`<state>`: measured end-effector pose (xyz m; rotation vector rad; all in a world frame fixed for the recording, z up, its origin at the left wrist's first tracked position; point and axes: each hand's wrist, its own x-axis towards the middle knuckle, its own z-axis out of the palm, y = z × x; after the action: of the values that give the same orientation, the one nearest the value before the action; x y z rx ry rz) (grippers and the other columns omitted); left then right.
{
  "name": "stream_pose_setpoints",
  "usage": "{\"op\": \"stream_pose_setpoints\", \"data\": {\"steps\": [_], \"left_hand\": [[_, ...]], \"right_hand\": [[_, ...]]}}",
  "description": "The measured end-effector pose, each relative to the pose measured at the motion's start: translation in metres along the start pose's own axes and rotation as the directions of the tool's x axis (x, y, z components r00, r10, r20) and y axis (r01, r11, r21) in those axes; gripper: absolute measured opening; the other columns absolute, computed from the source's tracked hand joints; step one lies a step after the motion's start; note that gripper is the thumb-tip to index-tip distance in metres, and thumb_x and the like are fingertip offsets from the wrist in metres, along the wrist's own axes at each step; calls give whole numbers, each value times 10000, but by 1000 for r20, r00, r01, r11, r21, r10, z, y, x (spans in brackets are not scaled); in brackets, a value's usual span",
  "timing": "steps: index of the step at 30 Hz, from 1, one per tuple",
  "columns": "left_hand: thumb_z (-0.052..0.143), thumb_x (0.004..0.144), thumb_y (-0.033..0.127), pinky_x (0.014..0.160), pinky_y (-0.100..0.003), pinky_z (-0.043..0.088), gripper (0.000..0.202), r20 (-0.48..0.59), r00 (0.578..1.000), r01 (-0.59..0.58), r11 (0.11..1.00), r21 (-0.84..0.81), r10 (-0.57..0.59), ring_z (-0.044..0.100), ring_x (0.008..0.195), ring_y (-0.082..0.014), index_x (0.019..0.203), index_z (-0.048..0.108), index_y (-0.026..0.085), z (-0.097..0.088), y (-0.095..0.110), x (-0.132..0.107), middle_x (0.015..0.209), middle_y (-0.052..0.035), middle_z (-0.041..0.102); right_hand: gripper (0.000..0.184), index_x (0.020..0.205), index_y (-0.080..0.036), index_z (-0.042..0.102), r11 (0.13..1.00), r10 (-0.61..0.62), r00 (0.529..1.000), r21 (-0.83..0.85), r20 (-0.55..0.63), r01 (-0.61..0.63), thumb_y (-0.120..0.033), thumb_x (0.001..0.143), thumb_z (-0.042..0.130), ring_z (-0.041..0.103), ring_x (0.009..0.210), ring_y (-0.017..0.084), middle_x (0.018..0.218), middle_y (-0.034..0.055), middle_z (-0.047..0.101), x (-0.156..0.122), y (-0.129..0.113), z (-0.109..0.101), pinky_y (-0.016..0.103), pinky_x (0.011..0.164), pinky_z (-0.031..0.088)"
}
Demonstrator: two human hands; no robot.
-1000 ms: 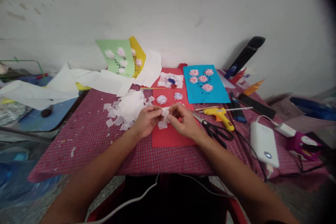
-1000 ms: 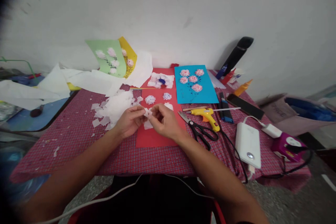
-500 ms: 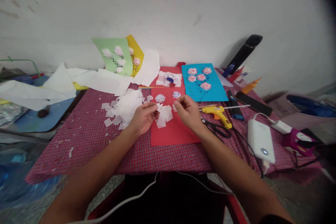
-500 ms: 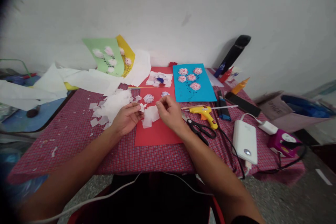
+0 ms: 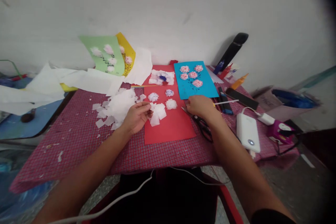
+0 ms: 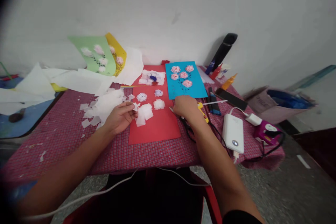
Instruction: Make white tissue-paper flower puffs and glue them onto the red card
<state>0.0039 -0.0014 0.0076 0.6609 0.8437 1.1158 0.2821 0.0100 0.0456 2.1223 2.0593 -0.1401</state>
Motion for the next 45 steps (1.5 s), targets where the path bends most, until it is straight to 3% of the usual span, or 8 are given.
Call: {"op": "stream_pose_setpoints", "data": {"steps": [2, 7, 13, 20, 26, 35, 45], "left_hand": [[903, 620, 178, 650, -267, 527, 304, 0, 1000, -2, 1000, 5, 2, 646, 635, -111, 835, 693, 132, 0, 0, 0, 718, 9, 673], [888, 636, 162, 644, -273, 536, 279, -3, 1000, -9, 1000, -11, 9, 651, 634, -111, 831, 691, 132, 0, 2, 0, 727, 11, 675], [893, 632, 165, 661, -288, 530, 289, 2, 1000, 3, 1000, -18, -3, 659, 638, -125, 841, 696, 130, -1, 2, 0, 721, 3, 682], [899, 629, 169, 661, -291, 517, 286, 13, 1000, 6, 1000, -25, -5, 655, 635, -126, 836, 703, 142, -2, -1, 0, 718, 7, 675], [906, 621, 181, 642, -278, 515, 293, 12, 1000, 4, 1000, -18, -4, 655, 628, -125, 829, 704, 145, -2, -1, 0, 696, 4, 677], [898, 633, 178, 634, -274, 524, 289, 26, 1000, 6, 1000, -25, -6, 662, 627, -126, 836, 696, 142, -3, -1, 2, 704, 3, 685], [903, 611, 181, 607, -269, 521, 309, 12, 1000, 2, 999, -35, -2, 653, 617, -129, 830, 689, 136, -1, 0, 1, 687, -5, 676]], "right_hand": [[430, 1124, -138, 764, 999, -30, 999, -29, -36, 29, -449, 905, 564, 690, 1063, 365, 1156, 229, 742, 0, -3, 6, 404, 821, 522], [380, 1119, -103, 756, 994, -76, 994, -79, -75, 70, -359, 929, 550, 681, 1090, 365, 1147, 250, 735, 2, -14, 14, 409, 859, 524], [413, 1127, -95, 758, 990, -95, 994, -106, -53, 89, -414, 917, 602, 676, 1097, 379, 1152, 262, 730, 9, -11, 14, 423, 892, 504], [400, 1159, -92, 740, 980, -162, 983, -128, -84, 151, -372, 934, 565, 651, 1124, 371, 1189, 257, 708, 10, -6, 18, 416, 902, 479], [429, 1204, -99, 702, 968, -211, 976, -152, -56, 201, -404, 937, 562, 656, 1099, 366, 1200, 243, 700, 14, 1, 15, 399, 852, 465], [248, 1028, -128, 736, 939, -324, 944, -140, -53, 315, -235, 907, 548, 671, 984, 292, 1103, 189, 741, 23, 8, 17, 336, 716, 381], [226, 978, -161, 694, 930, -368, 894, -115, -255, 350, -178, 916, 477, 639, 867, 254, 969, 132, 745, 17, 8, 11, 348, 696, 315]]}}
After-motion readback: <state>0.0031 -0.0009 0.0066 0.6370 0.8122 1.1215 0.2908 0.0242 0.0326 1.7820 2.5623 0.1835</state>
